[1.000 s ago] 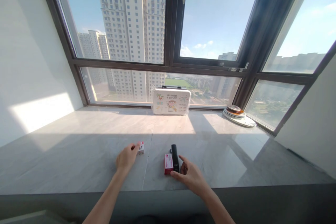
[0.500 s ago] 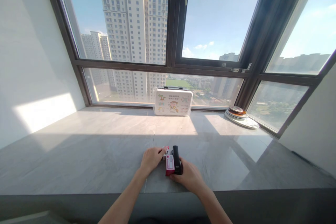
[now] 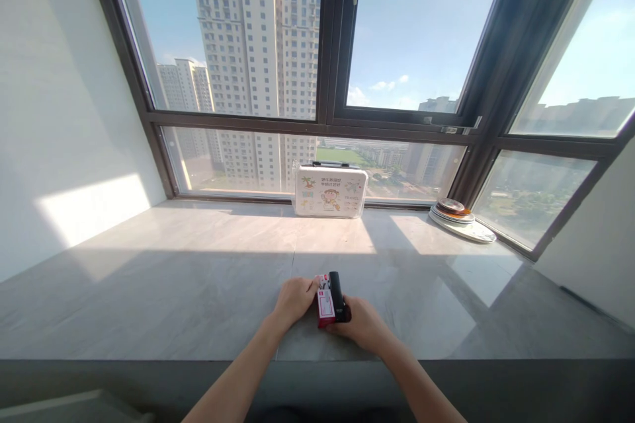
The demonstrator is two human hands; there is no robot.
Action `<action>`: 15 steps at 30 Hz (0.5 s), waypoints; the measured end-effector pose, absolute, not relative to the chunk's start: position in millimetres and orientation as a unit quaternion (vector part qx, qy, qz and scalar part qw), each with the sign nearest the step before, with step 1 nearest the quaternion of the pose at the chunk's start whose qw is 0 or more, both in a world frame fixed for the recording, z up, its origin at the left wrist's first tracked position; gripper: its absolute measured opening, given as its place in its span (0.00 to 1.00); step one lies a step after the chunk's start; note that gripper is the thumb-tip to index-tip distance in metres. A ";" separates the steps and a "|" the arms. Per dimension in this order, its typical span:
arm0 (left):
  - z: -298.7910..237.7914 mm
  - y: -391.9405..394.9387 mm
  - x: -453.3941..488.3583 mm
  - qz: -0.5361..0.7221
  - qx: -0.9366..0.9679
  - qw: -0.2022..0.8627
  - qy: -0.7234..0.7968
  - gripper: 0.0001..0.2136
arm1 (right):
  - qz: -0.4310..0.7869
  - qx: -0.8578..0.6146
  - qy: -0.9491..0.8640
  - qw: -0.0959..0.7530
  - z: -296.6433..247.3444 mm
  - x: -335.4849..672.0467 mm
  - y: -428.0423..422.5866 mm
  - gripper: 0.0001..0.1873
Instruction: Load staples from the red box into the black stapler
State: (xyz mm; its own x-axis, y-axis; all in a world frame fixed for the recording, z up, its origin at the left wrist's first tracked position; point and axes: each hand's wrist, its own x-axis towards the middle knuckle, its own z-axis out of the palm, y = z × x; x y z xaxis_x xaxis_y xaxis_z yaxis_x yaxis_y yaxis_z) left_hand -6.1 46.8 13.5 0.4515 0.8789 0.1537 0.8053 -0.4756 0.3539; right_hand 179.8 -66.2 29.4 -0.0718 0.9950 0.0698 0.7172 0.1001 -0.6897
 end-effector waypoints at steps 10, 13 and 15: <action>12.3 30.5 86.5 0.163 0.862 0.120 0.464 0.37 | 0.288 -0.666 -0.619 0.299 39.1 263.4 -79.0 0.20; 10.9 26.2 128.0 0.164 0.872 0.134 0.441 0.36 | 0.310 -0.671 -0.602 0.302 38.6 301.6 -84.2 0.23; 10.6 22.4 155.1 0.165 0.879 0.143 0.425 0.35 | 0.326 -0.676 -0.591 0.296 37.8 328.0 -88.1 0.25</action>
State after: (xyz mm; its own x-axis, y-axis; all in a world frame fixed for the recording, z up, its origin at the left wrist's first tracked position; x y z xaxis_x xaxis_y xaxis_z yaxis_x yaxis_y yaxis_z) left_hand 155.1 22.4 10.6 0.5845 0.7936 0.1691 0.6992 -0.5984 0.3913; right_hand 328.0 -88.1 37.8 0.0879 0.9920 -0.0908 0.6066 -0.1256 -0.7851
